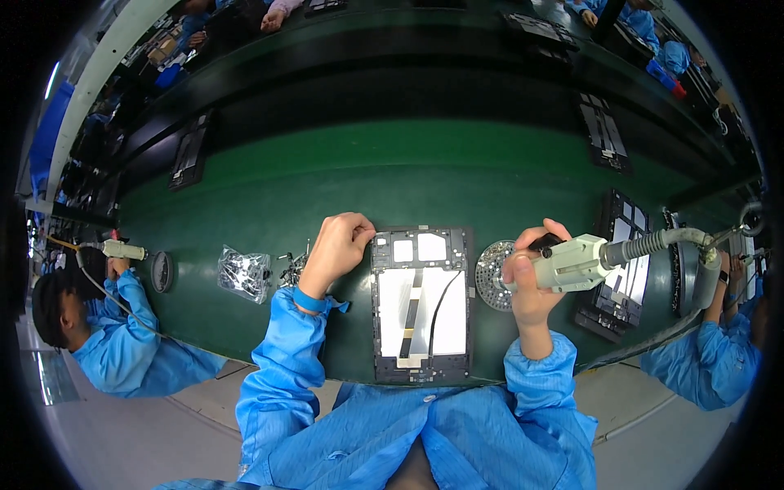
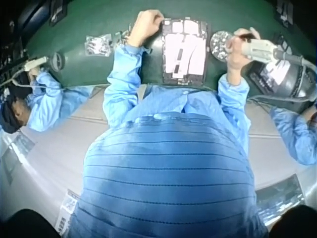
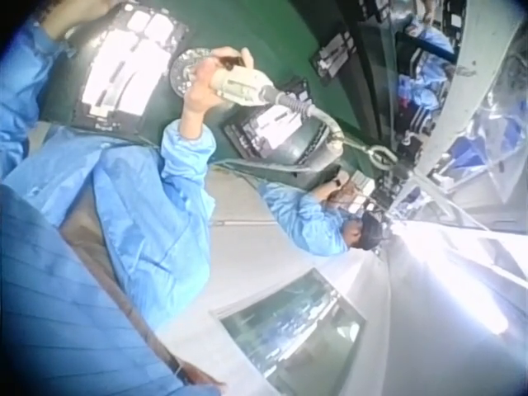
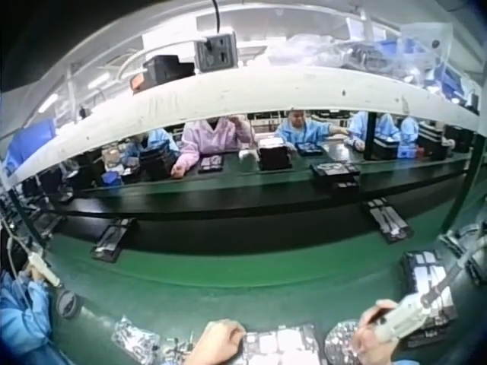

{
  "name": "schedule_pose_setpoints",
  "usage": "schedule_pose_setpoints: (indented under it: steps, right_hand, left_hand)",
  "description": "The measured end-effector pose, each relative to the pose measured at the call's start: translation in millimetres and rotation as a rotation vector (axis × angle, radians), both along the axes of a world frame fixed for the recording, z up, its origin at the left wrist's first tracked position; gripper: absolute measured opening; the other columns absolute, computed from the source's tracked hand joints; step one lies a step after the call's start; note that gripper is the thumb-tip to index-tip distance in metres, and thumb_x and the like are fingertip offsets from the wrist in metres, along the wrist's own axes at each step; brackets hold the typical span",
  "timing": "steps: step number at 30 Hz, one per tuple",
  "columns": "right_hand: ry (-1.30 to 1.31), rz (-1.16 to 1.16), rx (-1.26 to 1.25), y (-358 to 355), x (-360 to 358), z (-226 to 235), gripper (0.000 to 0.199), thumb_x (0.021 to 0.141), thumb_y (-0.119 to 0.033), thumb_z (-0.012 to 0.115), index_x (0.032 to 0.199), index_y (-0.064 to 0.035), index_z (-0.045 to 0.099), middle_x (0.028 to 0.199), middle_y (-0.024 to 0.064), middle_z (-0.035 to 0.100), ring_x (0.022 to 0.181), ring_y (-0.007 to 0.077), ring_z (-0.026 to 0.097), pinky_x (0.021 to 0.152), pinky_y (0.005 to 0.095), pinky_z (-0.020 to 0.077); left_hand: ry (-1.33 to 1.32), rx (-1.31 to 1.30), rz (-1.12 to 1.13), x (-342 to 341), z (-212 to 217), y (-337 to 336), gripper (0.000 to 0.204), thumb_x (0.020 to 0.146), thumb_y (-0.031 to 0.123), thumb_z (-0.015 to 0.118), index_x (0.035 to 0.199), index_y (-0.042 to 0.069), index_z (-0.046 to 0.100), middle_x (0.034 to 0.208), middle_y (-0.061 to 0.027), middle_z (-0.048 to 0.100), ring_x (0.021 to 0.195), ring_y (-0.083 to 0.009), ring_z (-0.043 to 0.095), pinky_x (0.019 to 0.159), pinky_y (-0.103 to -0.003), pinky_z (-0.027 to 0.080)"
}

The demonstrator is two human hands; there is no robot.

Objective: The person assembles electronic tablet components by fastening screws into a circuit board and housing with an electric screwdriver.

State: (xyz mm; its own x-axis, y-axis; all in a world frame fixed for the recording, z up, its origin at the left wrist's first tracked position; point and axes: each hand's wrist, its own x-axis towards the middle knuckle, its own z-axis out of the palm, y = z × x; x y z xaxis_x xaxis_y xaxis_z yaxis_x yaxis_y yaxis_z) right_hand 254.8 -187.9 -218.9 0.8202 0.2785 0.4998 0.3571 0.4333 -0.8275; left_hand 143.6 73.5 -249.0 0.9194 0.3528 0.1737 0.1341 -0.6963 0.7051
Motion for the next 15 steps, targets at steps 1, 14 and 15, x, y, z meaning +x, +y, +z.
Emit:
schedule_pose_setpoints:
  steps: [1, 14, 15]
  right_hand:
    - [0.011, 0.015, 0.025, 1.4, 0.3, -0.4, 0.053, 0.083, -0.006, 0.061, 0.129, -0.0010, 0.035, 0.095, 0.0128, 0.051, 0.052, 0.0094, 0.049, 0.046, 0.0209, 0.0422]
    - [0.062, 0.349, 0.149, 104.6, -22.1, -3.4, 0.053, 0.083, 0.005, 0.056, 0.131, -0.0027, 0.034, 0.095, 0.0115, 0.052, 0.057, 0.0056, 0.048, 0.048, 0.0184, 0.0438]
    - [0.102, 0.361, 0.104, 114.6, -27.0, -5.4, 0.054, 0.082, 0.005, 0.060, 0.130, -0.0028, 0.035, 0.094, 0.0107, 0.053, 0.059, 0.0051, 0.049, 0.050, 0.0179, 0.0439]
  left_hand:
    - [0.000, -0.001, -0.001, -0.3, -1.7, -0.5, 0.006, 0.074, 0.001, 0.062, 0.076, -0.004, 0.063, 0.071, -0.0182, 0.061, 0.065, -0.0325, 0.060, 0.060, -0.037, 0.047]
    - [0.098, -0.588, 0.035, -20.7, -22.9, 0.2, 0.004, 0.083, -0.004, 0.060, 0.084, -0.007, 0.063, 0.067, -0.0096, 0.065, 0.059, -0.0129, 0.063, 0.051, -0.025, 0.047]
    - [0.077, -0.683, 0.054, -23.1, -26.5, 2.0, 0.005, 0.083, -0.004, 0.060, 0.084, -0.007, 0.063, 0.068, -0.0090, 0.066, 0.061, -0.0132, 0.064, 0.053, -0.024, 0.048]
